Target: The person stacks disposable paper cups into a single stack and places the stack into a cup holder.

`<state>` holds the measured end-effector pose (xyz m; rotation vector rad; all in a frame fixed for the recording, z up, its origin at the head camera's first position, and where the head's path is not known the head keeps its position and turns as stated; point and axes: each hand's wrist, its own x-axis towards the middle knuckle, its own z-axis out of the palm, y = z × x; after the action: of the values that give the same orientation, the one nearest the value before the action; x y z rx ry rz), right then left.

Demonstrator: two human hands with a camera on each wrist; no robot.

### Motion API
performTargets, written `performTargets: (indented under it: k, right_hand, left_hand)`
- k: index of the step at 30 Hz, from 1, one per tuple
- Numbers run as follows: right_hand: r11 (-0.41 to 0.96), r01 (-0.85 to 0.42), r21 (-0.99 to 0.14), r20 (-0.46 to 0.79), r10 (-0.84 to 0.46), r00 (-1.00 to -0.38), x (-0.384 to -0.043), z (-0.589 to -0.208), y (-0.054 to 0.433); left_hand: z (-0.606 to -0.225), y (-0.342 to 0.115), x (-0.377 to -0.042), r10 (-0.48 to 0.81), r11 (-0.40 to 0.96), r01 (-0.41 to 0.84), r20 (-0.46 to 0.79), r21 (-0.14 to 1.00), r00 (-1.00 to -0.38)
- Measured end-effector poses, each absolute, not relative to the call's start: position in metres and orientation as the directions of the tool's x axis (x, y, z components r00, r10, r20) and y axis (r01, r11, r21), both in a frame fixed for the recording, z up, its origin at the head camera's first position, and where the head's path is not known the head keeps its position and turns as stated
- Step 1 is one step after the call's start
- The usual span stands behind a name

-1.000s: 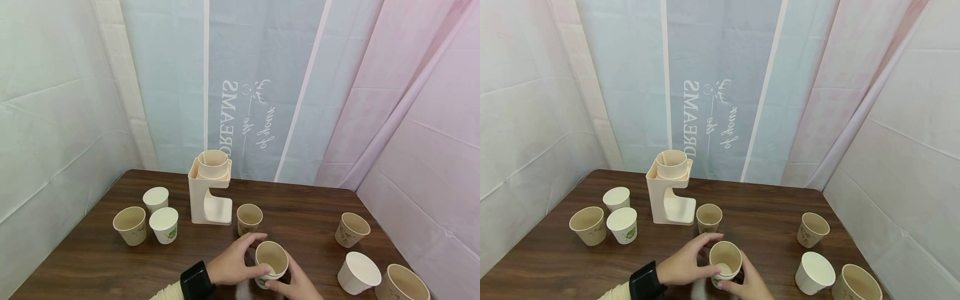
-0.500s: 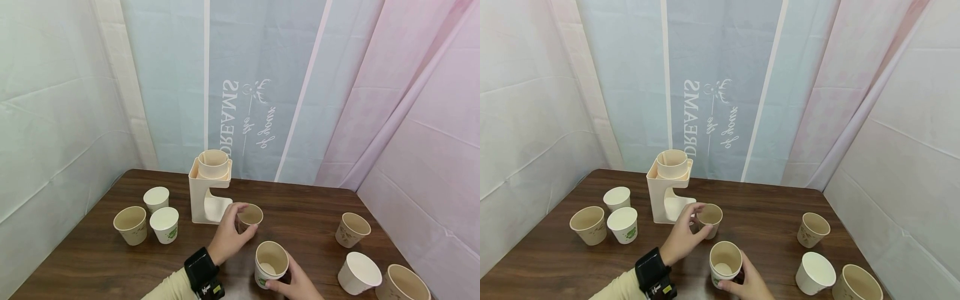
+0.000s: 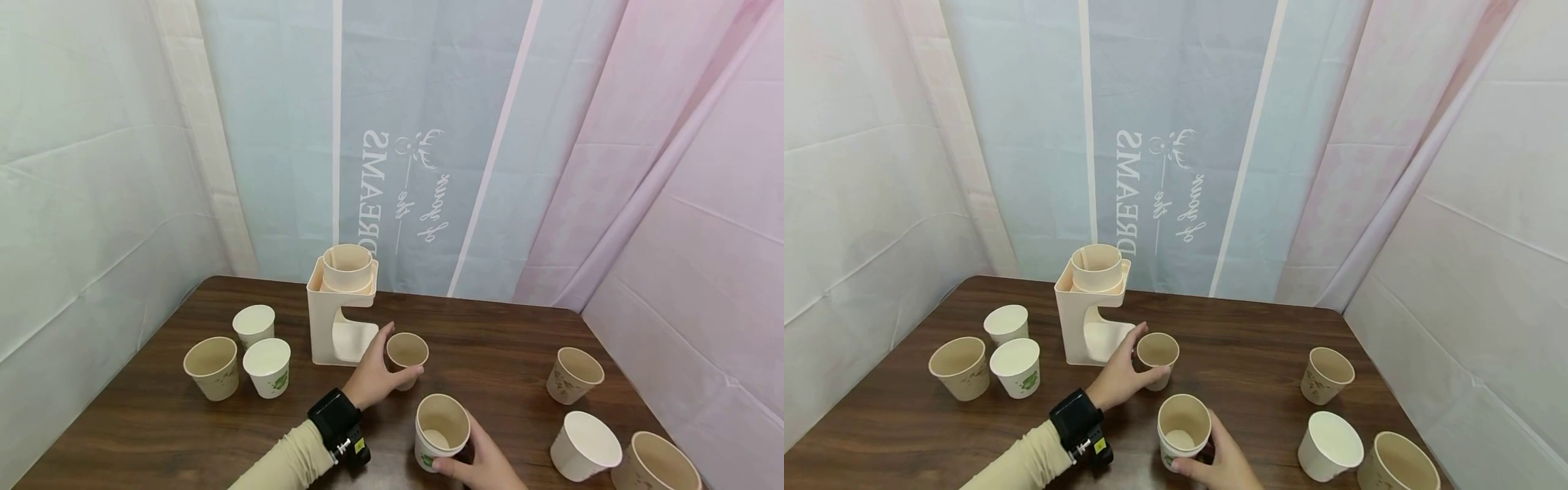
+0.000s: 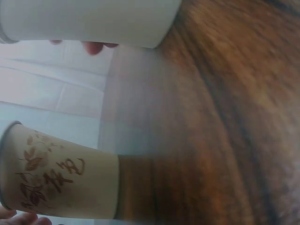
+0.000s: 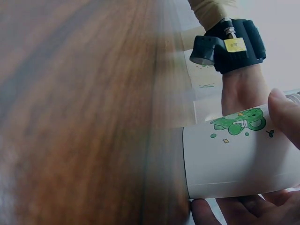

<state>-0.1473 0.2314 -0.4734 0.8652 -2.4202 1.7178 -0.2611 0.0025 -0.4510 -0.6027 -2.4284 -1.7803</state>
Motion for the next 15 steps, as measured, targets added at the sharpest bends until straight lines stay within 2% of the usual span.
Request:
performTargets:
  k: [8, 15]
  right_hand:
    - [0.153, -0.459, -0.875, 0.359, -0.431, -0.828, -0.1483, -0.4757, 0.2307]
    - [0.170, -0.452, -0.876, 0.349, -0.422, -0.837, -0.1477, -0.4762, 0.2314]
  left_hand:
    - [-0.4590, 0.0047, -0.2649, 0.273, 0.245, 0.368, 0.301, 0.897, -0.914]
    - [-0.4616, 0.0049, -0.2657, 0.266, 0.254, 0.364, 0.297, 0.896, -0.917]
